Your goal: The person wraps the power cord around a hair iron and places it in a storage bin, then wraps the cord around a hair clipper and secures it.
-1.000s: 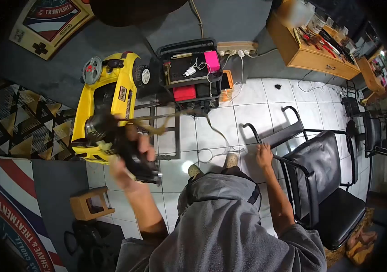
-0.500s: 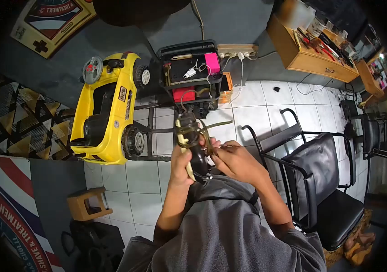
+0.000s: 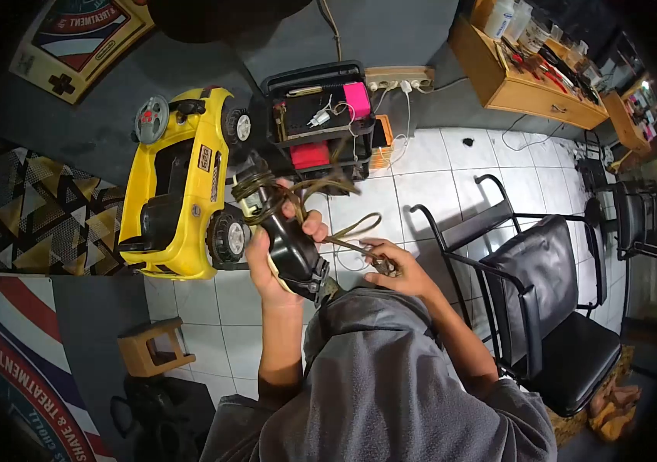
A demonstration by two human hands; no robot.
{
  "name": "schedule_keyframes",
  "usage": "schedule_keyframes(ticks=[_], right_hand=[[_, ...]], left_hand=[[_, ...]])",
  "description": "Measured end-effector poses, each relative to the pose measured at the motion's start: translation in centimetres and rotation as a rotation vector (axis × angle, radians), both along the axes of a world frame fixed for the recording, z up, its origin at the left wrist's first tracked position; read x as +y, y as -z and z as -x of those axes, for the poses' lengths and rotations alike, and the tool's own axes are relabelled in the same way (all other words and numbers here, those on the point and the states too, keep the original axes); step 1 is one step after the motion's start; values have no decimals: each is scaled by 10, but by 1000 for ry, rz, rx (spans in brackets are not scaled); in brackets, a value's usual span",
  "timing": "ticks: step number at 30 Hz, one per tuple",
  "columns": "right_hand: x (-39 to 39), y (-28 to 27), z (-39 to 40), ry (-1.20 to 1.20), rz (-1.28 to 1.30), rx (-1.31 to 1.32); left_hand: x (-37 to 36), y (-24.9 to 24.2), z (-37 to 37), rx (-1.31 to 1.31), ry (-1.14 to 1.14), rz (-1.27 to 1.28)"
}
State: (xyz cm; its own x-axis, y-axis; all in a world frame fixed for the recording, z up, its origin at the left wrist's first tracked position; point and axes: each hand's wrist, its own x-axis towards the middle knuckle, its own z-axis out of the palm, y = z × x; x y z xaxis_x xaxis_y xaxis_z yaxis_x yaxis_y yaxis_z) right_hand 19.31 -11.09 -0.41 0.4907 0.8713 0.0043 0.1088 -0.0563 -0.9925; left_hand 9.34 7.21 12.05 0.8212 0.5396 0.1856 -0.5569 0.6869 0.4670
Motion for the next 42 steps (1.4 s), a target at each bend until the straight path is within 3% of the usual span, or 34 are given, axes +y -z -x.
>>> schedule_keyframes(ticks=[2,4,6,8,13,17,22,25,28,30,31,34,42], right_hand=[[-3,2,-2,3,-46,85],[-10,-2,-9,-158,-118,544],[-12,-7,-11,-223,-249,638],[-19,-25,-13,-332,-392,988],[-26,-27,-9,-295,-326,727],[-20,-18,-1,-189,-322,641],[-34,16,-2,-147,-238,608],[-36,16,0,-58,-232,795],[-49,19,-8,3,-112,762],[-52,32,-13,130,172,550],[-52,40,-10,248,147,527],[-63,73,-13,302,99,625],[-58,78,-19,293,152,588]], left_hand=[[1,-5,-3,-57,4,23],[9,-7,-4,-152,30,90],[20,-13,-5,-201,26,147],[27,-20,-5,-273,32,251],[34,-18,-4,-168,-110,184],[36,-4,-2,-198,-46,264],[47,-9,5,-146,-125,269],[55,-6,10,-140,-126,272],[59,-10,14,-129,-190,208],[59,-16,17,-125,-198,235],[60,-17,18,-126,-183,185],[58,-22,19,-146,-165,123],[49,-21,15,-189,-74,210]])
